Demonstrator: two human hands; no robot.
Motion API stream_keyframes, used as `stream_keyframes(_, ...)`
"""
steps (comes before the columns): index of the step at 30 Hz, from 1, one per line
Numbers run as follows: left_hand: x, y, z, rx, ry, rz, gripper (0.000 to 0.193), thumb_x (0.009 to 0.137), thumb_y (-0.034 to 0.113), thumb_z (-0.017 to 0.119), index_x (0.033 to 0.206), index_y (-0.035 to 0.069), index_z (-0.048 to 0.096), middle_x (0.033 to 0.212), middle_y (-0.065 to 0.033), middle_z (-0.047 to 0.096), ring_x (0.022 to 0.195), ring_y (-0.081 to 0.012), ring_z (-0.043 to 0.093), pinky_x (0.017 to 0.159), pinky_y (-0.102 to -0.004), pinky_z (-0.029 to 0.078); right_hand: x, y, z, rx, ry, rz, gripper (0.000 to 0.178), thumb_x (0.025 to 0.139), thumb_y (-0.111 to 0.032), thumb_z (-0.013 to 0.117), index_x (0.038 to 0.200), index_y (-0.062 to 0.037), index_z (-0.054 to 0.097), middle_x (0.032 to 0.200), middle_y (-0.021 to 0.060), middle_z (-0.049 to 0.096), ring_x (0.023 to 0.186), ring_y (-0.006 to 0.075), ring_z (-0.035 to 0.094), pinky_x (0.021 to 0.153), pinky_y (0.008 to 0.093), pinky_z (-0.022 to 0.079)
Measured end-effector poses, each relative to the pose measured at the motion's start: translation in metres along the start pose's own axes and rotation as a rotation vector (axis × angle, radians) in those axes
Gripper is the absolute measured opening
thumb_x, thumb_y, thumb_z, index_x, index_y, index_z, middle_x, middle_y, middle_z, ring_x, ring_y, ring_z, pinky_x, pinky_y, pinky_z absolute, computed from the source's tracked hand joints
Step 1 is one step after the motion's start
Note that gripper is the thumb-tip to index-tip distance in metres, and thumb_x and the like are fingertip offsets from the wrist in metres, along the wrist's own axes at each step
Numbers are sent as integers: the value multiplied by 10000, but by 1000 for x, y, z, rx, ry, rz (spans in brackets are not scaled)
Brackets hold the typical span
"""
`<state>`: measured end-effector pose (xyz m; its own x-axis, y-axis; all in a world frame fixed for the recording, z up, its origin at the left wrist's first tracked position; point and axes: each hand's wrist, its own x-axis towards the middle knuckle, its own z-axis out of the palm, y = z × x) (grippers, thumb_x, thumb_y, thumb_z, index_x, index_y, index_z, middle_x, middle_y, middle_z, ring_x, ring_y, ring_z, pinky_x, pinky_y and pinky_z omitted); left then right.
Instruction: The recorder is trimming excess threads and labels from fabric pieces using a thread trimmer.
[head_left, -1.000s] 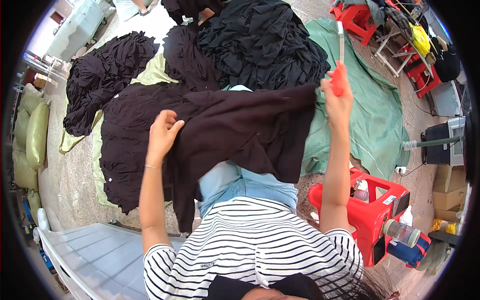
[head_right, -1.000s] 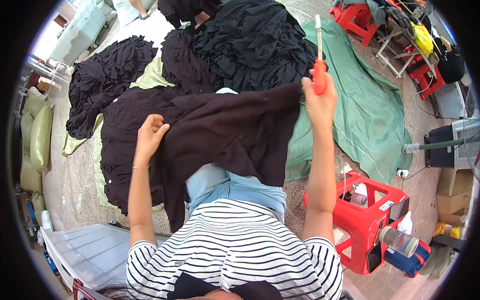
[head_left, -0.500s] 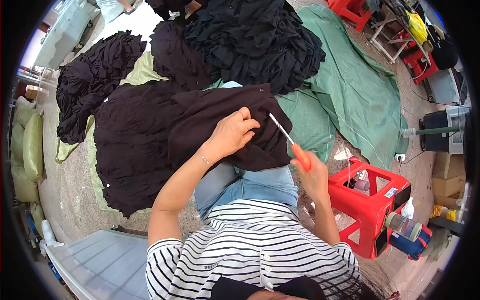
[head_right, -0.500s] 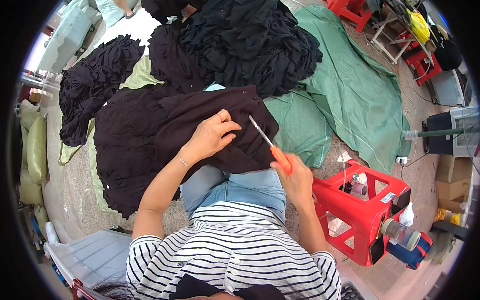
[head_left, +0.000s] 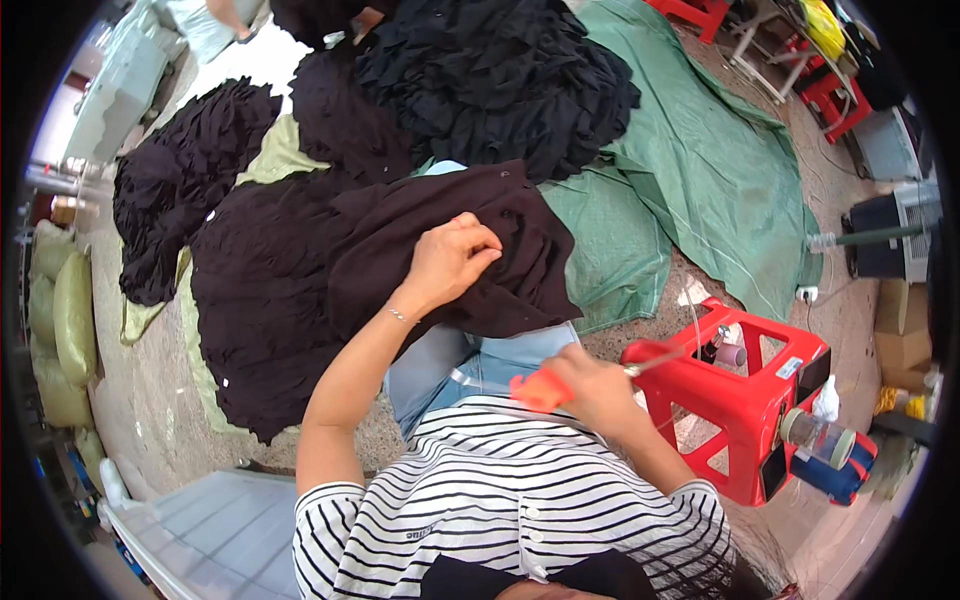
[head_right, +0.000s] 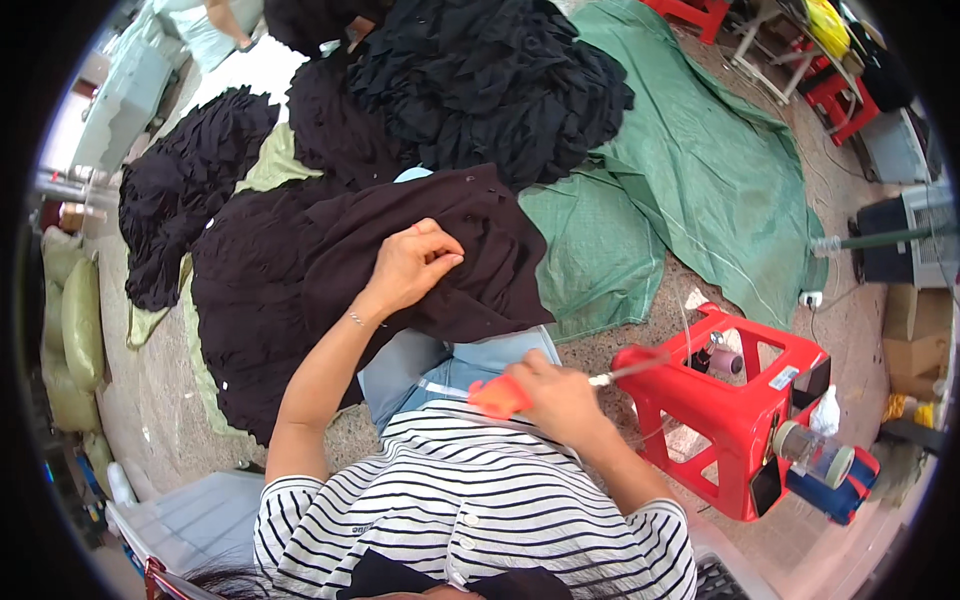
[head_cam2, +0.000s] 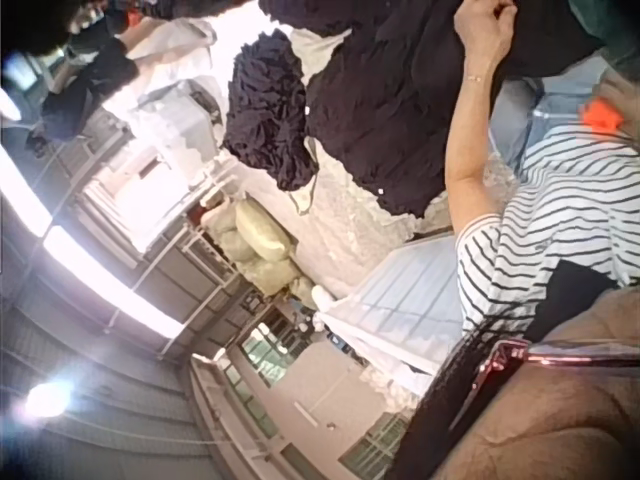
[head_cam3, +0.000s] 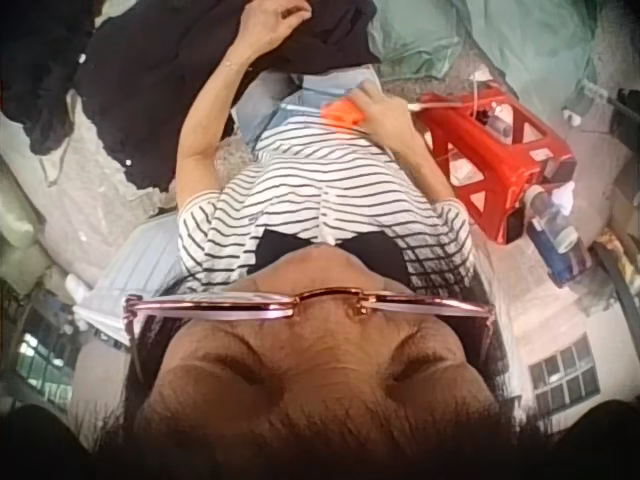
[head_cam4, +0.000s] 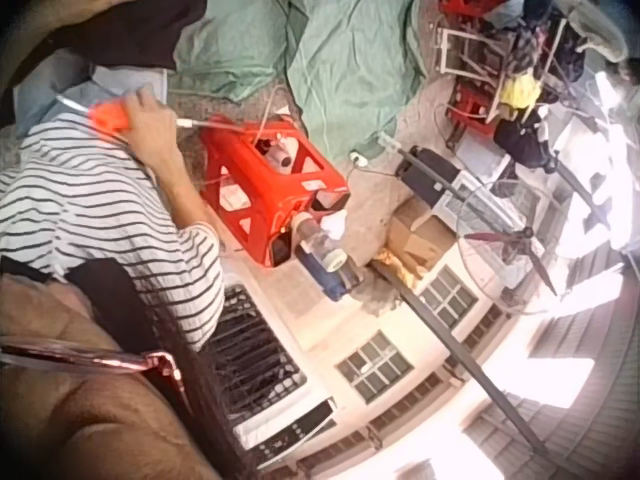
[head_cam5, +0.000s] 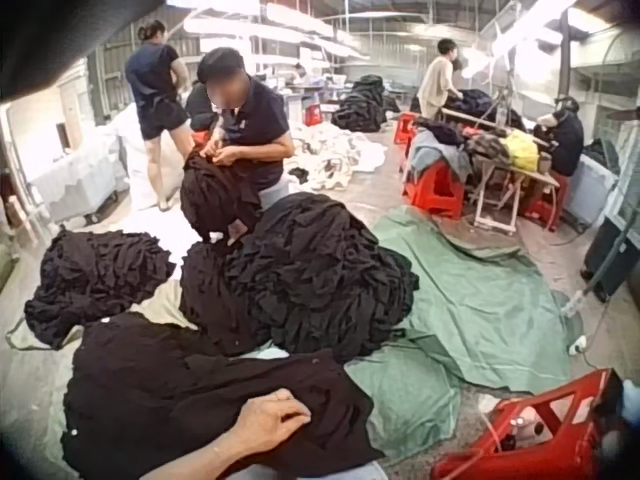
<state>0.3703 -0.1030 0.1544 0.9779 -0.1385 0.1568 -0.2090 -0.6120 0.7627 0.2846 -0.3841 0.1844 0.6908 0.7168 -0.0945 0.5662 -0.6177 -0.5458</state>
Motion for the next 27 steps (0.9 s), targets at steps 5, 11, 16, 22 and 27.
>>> stream_keyframes(5,8,-13,-9,-81,-148,-31,74,836,91,716,877,29,713,834,-102,692,749,-222,684,677,-322,515,55,-41,46,177,86,-116,536,798,-178,674,1309,-88,541,1135,123,536,1008,311,633,823,406,539)
stream_keyframes(11,-3,-27,-19,-226,-170,-206,29,863,-31,684,845,-26,662,709,-20,623,633,-69,567,594,-227,461,48,-24,44,321,306,-196,482,739,-255,777,1185,-111,662,1127,76,666,1029,280,614,964,408,441)
stream_keyframes(16,7,-25,-16,-228,-190,-139,53,889,-25,661,844,-19,633,719,-12,609,621,-75,556,591,-220,459,-50,73,-37,-467,1124,456,340,799,-123,722,1120,-43,642,1102,150,646,1055,341,598,910,476,444)
stream_keyframes(22,-9,-36,-26,-296,-124,-180,75,940,10,619,865,5,617,746,3,592,651,-55,538,591,-217,449,-193,157,-25,-977,874,1387,832,921,-611,521,1482,-10,395,1502,213,429,1424,357,358,1110,548,284)
stream_keyframes(27,7,-18,-10,-291,-160,-177,50,929,41,636,906,-1,648,757,-19,644,690,-72,617,646,-237,512,-253,152,-17,-1114,951,1142,693,871,-487,712,1343,0,569,1302,211,598,1210,371,545,1003,489,420)
